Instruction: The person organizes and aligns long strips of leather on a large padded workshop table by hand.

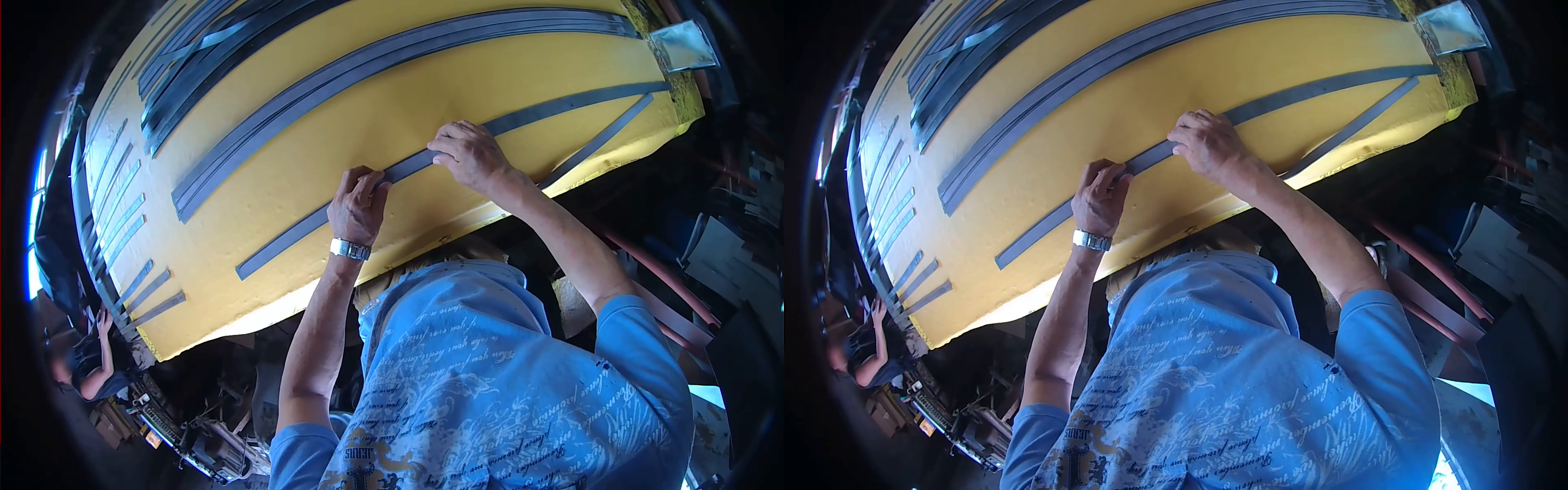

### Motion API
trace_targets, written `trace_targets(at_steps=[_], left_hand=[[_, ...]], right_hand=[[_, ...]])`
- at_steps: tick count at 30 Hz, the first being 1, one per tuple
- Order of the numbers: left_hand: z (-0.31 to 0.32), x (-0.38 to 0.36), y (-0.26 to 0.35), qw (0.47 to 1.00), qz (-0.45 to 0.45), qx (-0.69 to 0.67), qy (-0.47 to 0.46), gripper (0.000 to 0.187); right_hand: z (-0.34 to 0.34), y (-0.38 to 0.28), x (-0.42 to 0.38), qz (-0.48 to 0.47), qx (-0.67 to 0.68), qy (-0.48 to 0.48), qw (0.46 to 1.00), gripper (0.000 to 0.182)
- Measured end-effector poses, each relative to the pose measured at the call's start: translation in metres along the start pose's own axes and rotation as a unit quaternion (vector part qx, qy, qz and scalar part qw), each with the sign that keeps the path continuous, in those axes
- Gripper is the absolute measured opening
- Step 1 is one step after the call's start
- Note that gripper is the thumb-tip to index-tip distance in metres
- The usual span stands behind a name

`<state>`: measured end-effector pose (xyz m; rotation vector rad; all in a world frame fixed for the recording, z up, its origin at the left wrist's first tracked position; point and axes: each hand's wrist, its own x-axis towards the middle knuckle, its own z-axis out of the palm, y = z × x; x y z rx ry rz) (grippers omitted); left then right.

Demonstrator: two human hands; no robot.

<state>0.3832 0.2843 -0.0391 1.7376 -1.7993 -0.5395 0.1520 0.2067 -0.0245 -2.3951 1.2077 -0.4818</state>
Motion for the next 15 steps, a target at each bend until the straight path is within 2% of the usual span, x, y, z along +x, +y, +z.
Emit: trace_targets(at_steps=[6, 8, 15], left_hand=[[-0.002, 0.002, 0.001, 0.999, 0.028, 0.020, -0.002, 0.017], [-0.002, 0.002, 0.001, 0.995, 0.093, 0.037, 0.003, 0.017], [-0.007, 0.008, 0.016, 0.989, 0.120, 0.089, -0.022, 0.016]], right_hand=[[0.000, 0.000, 0.000, 0.002, -0.001, -0.002, 1.000, 0.016], [0.000, 0.000, 0.000, 0.005, 0.005, -0.001, 1.000, 0.016], [-0.001, -0.002, 0.002, -0.001, -0.022, -0.023, 0.999, 0.018]])
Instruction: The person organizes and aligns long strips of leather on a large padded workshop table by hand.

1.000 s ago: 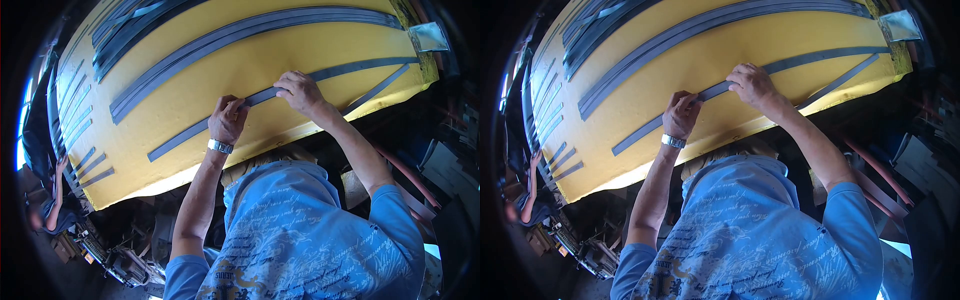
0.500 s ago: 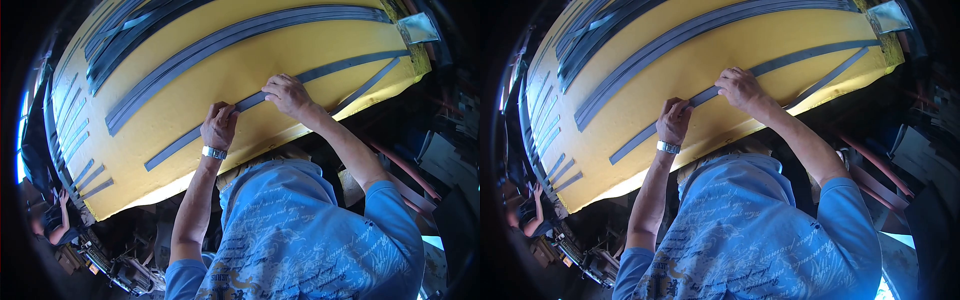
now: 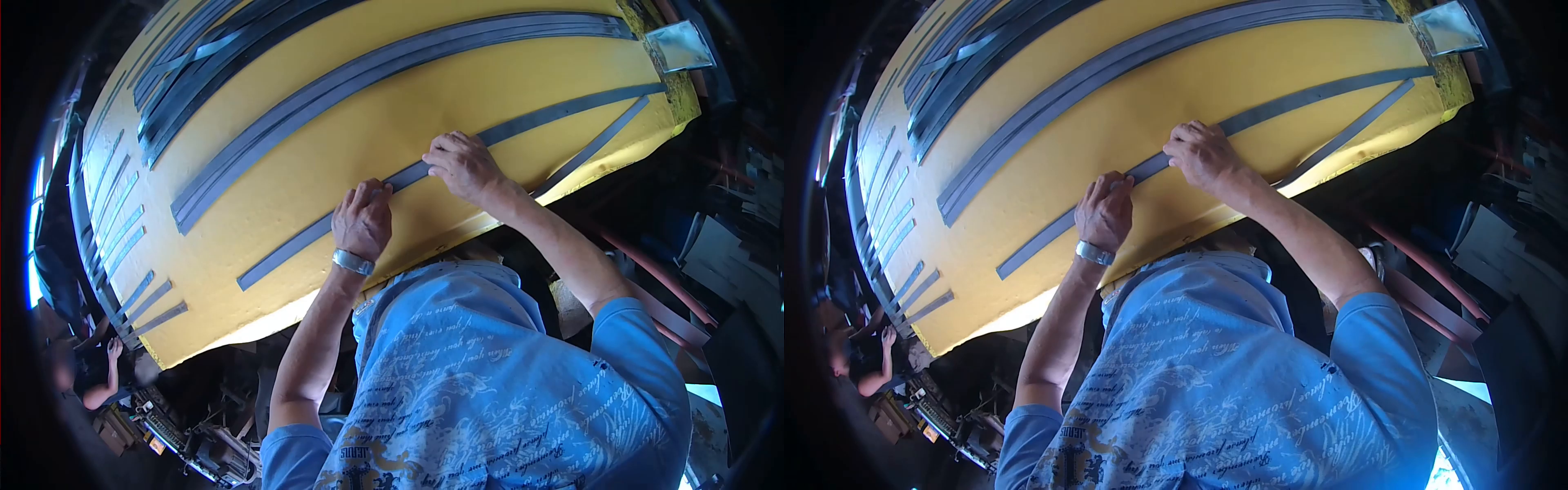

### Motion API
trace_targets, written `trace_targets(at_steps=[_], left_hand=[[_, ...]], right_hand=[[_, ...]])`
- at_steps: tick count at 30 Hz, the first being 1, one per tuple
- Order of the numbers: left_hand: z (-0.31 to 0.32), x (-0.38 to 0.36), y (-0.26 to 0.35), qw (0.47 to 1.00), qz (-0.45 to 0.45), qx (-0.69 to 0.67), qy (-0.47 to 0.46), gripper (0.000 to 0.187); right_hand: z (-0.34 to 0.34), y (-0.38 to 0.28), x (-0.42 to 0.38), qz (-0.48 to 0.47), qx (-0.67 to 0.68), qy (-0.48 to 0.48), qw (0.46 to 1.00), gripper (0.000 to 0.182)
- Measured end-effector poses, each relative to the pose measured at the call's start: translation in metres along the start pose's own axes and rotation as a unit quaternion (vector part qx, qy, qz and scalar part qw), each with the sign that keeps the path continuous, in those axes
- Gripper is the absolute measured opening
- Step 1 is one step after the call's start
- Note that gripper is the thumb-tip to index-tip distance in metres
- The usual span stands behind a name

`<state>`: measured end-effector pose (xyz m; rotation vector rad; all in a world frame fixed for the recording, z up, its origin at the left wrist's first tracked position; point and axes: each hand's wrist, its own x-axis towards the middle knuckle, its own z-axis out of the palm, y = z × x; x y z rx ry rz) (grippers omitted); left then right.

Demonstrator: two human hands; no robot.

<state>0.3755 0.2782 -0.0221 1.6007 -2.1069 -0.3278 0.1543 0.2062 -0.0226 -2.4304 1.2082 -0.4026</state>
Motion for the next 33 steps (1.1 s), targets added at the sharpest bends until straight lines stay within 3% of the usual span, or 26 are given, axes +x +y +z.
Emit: trace_targets(at_steps=[2, 4, 6, 10, 12, 13, 15, 16, 18, 19, 22, 25, 31, 33], left_hand=[[0.001, 0.008, 0.014, 0.999, -0.033, -0.005, -0.037, 0.014], [0.019, 0.021, 0.026, 0.997, -0.020, -0.070, -0.015, 0.012], [0.038, 0.032, 0.032, 0.989, -0.010, -0.145, 0.028, 0.008], [0.047, 0.028, 0.033, 0.990, -0.030, -0.134, 0.041, 0.006], [0.044, 0.031, 0.035, 0.991, -0.048, -0.120, 0.044, 0.008], [0.044, 0.032, 0.036, 0.991, -0.054, -0.112, 0.048, 0.008], [0.046, 0.033, 0.040, 0.989, -0.074, -0.121, 0.039, 0.007], [0.047, 0.034, 0.042, 0.989, -0.086, -0.112, 0.044, 0.007], [0.047, 0.033, 0.048, 0.979, -0.155, -0.134, 0.018, 0.009], [0.048, 0.037, 0.050, 0.977, -0.174, -0.121, 0.023, 0.009], [0.040, 0.042, 0.066, 0.968, -0.229, -0.101, 0.022, 0.017], [0.044, 0.042, 0.060, 0.975, -0.199, -0.100, 0.024, 0.023], [0.051, 0.034, 0.056, 0.969, -0.214, -0.120, 0.024, 0.024], [0.054, 0.033, 0.052, 0.977, -0.182, -0.107, 0.038, 0.023]], right_hand=[[0.002, 0.001, 0.001, 0.004, -0.002, 0.006, 1.000, 0.017], [0.004, 0.000, 0.001, 0.001, -0.002, 0.002, 1.000, 0.017], [0.001, -0.001, 0.001, 0.012, -0.019, -0.009, 1.000, 0.029], [-0.029, 0.002, -0.015, 0.044, 0.047, 0.036, 0.997, 0.039], [-0.069, 0.019, -0.026, 0.243, 0.191, -0.094, 0.946, 0.052], [-0.084, 0.035, -0.031, 0.276, 0.209, -0.170, 0.923, 0.052], [-0.112, 0.051, -0.030, 0.306, 0.233, -0.226, 0.895, 0.048], [-0.117, 0.059, -0.030, 0.294, 0.235, -0.236, 0.896, 0.048], [-0.119, 0.078, -0.029, 0.185, 0.246, -0.120, 0.944, 0.039], [-0.117, 0.089, -0.023, 0.169, 0.255, -0.134, 0.942, 0.039], [-0.100, 0.110, -0.024, 0.036, 0.157, -0.070, 0.985, 0.027], [-0.083, 0.128, -0.028, -0.038, 0.104, -0.026, 0.993, 0.024], [-0.071, 0.132, -0.029, -0.042, 0.073, -0.010, 0.996, 0.023], [-0.068, 0.131, -0.030, -0.038, 0.067, -0.006, 0.997, 0.023]])
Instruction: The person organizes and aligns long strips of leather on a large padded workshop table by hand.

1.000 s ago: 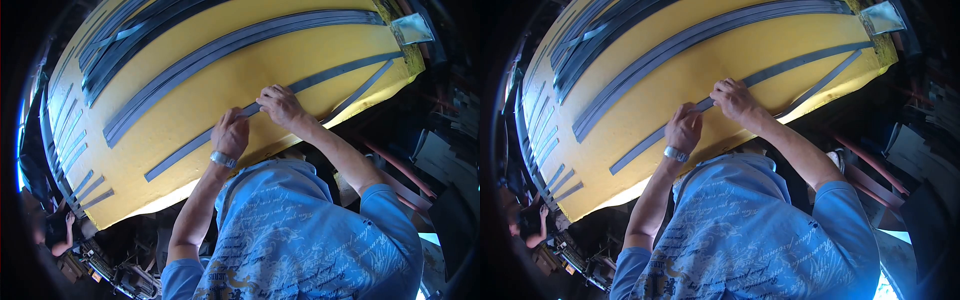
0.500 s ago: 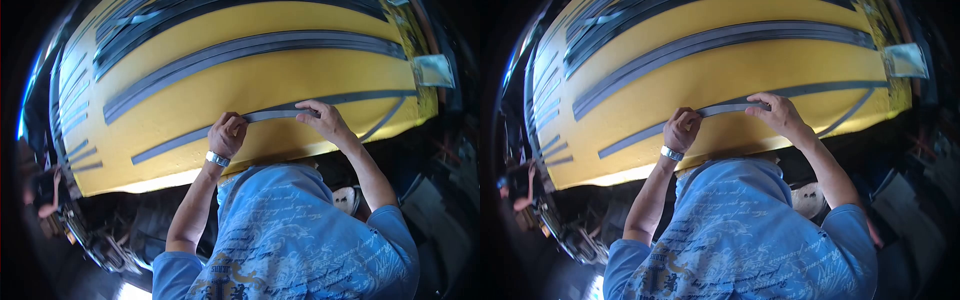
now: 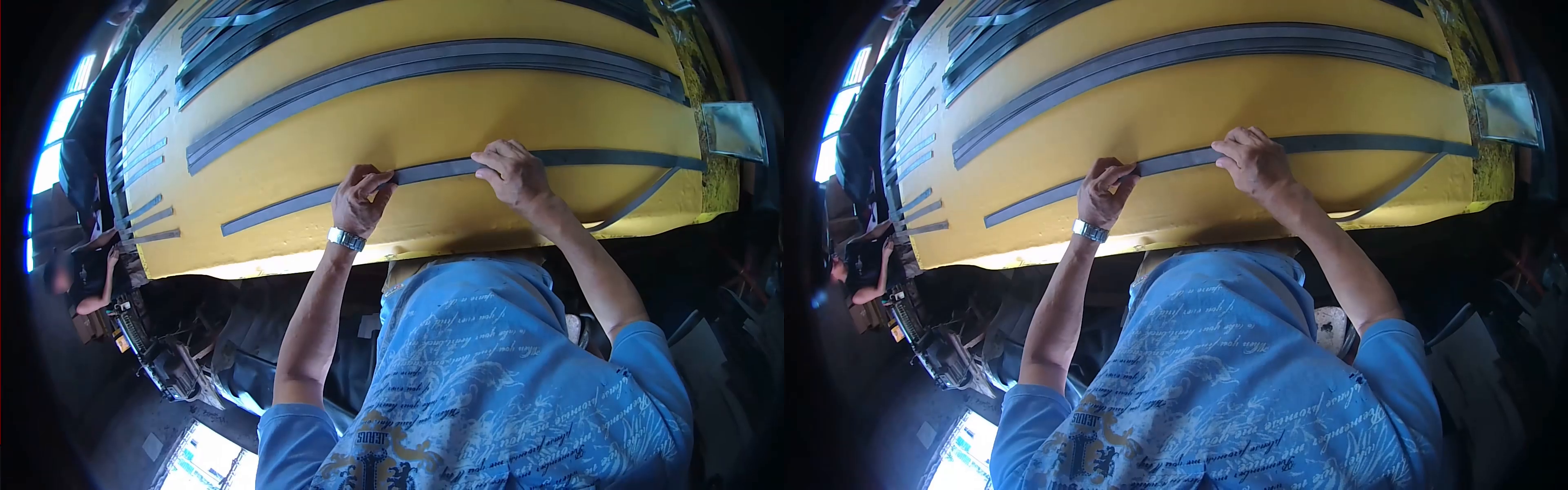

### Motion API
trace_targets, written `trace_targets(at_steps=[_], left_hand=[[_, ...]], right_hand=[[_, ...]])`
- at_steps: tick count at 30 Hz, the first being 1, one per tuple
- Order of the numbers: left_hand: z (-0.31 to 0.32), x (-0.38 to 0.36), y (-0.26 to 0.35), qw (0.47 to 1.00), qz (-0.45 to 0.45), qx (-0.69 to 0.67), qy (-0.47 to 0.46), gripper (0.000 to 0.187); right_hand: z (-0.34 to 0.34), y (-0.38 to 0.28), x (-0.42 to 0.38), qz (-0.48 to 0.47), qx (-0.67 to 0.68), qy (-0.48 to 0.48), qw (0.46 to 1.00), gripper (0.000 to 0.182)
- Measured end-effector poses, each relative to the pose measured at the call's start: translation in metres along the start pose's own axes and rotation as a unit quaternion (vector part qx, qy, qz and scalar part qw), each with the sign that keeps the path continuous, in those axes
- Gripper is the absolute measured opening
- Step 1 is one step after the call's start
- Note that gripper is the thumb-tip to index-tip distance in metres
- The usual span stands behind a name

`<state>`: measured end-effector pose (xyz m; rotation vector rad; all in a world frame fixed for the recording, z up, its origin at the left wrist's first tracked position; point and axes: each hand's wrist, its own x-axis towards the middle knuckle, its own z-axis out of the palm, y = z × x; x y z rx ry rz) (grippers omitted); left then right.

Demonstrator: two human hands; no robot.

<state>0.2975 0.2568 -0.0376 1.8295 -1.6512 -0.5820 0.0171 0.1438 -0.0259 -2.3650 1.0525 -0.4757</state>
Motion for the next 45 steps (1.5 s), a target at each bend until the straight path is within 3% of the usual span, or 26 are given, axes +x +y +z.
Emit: trace_targets(at_steps=[21, 25, 30, 36, 45], left_hand=[[-0.002, 0.000, 0.010, 0.982, 0.134, 0.135, -0.006, 0.017], [0.001, 0.005, 0.018, 0.985, 0.135, 0.107, -0.023, 0.013], [0.019, 0.016, 0.029, 0.996, 0.051, 0.064, -0.021, 0.013], [0.022, 0.018, 0.030, 0.987, 0.136, 0.090, -0.015, 0.022], [0.023, 0.016, 0.031, 0.985, 0.136, 0.106, -0.022, 0.025]], right_hand=[[0.003, -0.004, 0.000, 0.009, -0.010, -0.010, 1.000, 0.024], [0.004, -0.003, 0.000, 0.004, -0.012, -0.008, 1.000, 0.023], [0.004, -0.002, -0.001, -0.001, -0.022, -0.005, 1.000, 0.023], [0.004, -0.001, 0.000, -0.003, -0.019, -0.003, 1.000, 0.024], [0.002, -0.005, 0.000, 0.002, -0.034, -0.006, 0.999, 0.023]])
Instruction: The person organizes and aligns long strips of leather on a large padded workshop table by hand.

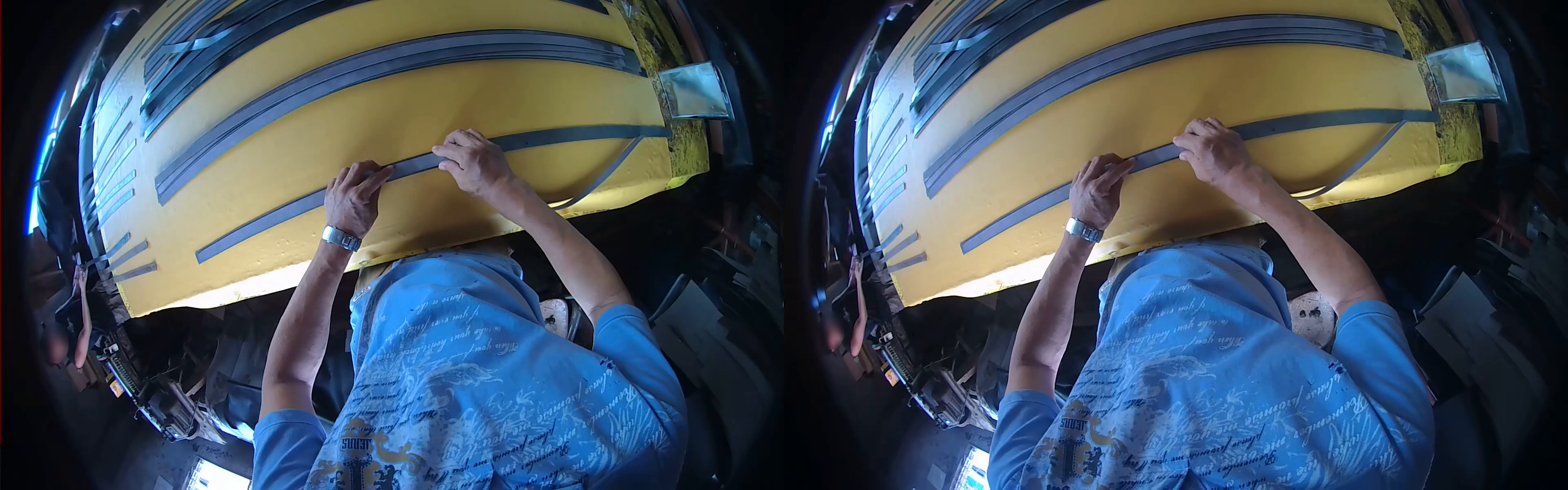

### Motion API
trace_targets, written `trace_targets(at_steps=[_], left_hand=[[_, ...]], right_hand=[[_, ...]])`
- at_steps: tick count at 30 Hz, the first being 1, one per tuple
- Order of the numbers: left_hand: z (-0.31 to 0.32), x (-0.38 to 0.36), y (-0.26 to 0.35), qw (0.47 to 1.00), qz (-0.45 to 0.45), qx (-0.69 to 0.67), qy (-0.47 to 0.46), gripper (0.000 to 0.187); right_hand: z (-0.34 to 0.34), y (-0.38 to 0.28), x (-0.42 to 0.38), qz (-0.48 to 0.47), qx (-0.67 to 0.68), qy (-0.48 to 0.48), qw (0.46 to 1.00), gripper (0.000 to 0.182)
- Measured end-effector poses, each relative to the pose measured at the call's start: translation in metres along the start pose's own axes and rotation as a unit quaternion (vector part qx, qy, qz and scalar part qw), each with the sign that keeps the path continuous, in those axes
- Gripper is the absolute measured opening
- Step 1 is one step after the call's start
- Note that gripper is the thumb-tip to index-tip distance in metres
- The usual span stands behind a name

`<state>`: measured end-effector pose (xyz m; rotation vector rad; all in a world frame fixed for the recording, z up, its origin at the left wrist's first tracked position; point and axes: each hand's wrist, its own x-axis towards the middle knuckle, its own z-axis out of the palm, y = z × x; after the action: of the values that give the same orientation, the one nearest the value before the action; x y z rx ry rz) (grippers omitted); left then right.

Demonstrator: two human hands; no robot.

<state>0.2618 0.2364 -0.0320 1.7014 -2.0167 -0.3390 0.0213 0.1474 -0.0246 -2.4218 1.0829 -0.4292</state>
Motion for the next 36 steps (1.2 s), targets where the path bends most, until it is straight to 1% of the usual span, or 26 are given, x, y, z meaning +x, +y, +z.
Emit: trace_targets(at_steps=[7, 17, 19, 21, 22, 23, 25, 26, 28, 30, 31, 32, 33, 35, 36], left_hand=[[0.004, -0.002, -0.002, 1.000, 0.004, 0.014, 0.000, 0.025], [0.004, -0.007, 0.003, 0.998, -0.005, 0.055, -0.015, 0.030], [0.007, -0.007, 0.012, 0.997, -0.011, 0.071, -0.018, 0.031], [0.018, -0.005, 0.030, 0.992, -0.004, 0.119, 0.032, 0.032], [0.017, -0.001, 0.047, 0.996, 0.000, 0.091, 0.000, 0.034], [0.029, 0.003, 0.058, 1.000, -0.009, 0.014, -0.014, 0.039], [0.057, 0.005, 0.078, 1.000, -0.016, 0.020, -0.009, 0.042], [0.057, 0.002, 0.073, 1.000, -0.018, 0.021, -0.008, 0.042], [0.041, -0.006, 0.060, 0.995, -0.052, 0.051, -0.061, 0.043], [0.017, -0.030, 0.026, 0.983, -0.092, 0.143, -0.063, 0.043], [0.004, -0.043, 0.008, 0.975, -0.126, 0.175, -0.046, 0.040], [-0.006, -0.054, -0.009, 0.965, -0.179, 0.189, -0.027, 0.040], [-0.018, -0.057, -0.015, 0.948, -0.198, 0.248, 0.022, 0.034], [-0.022, -0.052, -0.025, 0.979, -0.126, 0.126, 0.095, 0.026], [-0.017, -0.041, -0.019, 0.988, -0.099, 0.051, 0.105, 0.022]], right_hand=[[0.000, -0.002, 0.000, 0.005, -0.018, -0.010, 1.000, 0.025], [0.005, -0.003, 0.001, 0.014, -0.020, -0.011, 1.000, 0.022], [0.006, -0.005, 0.001, 0.018, -0.022, -0.015, 0.999, 0.022], [0.005, -0.004, 0.001, 0.023, -0.025, -0.017, 0.999, 0.022], [0.005, -0.004, 0.001, 0.024, -0.036, -0.016, 0.999, 0.022], [0.006, -0.004, 0.001, 0.023, -0.046, -0.016, 0.999, 0.022], [0.005, -0.004, 0.003, 0.019, -0.040, -0.006, 0.999, 0.019], [0.005, -0.004, 0.003, 0.016, -0.033, 0.002, 0.999, 0.015], [0.003, -0.004, 0.002, 0.015, -0.022, -0.005, 1.000, 0.016], [0.000, -0.003, 0.002, 0.009, -0.013, -0.011, 1.000, 0.017], [0.001, -0.003, 0.001, 0.010, -0.010, -0.011, 1.000, 0.017], [0.004, -0.004, 0.003, 0.013, -0.005, -0.008, 1.000, 0.017], [0.007, -0.008, 0.005, 0.012, -0.003, -0.006, 1.000, 0.017], [0.019, -0.020, 0.007, 0.028, -0.006, -0.021, 0.999, 0.024], [0.027, -0.030, 0.011, 0.024, -0.004, -0.024, 0.999, 0.024]])
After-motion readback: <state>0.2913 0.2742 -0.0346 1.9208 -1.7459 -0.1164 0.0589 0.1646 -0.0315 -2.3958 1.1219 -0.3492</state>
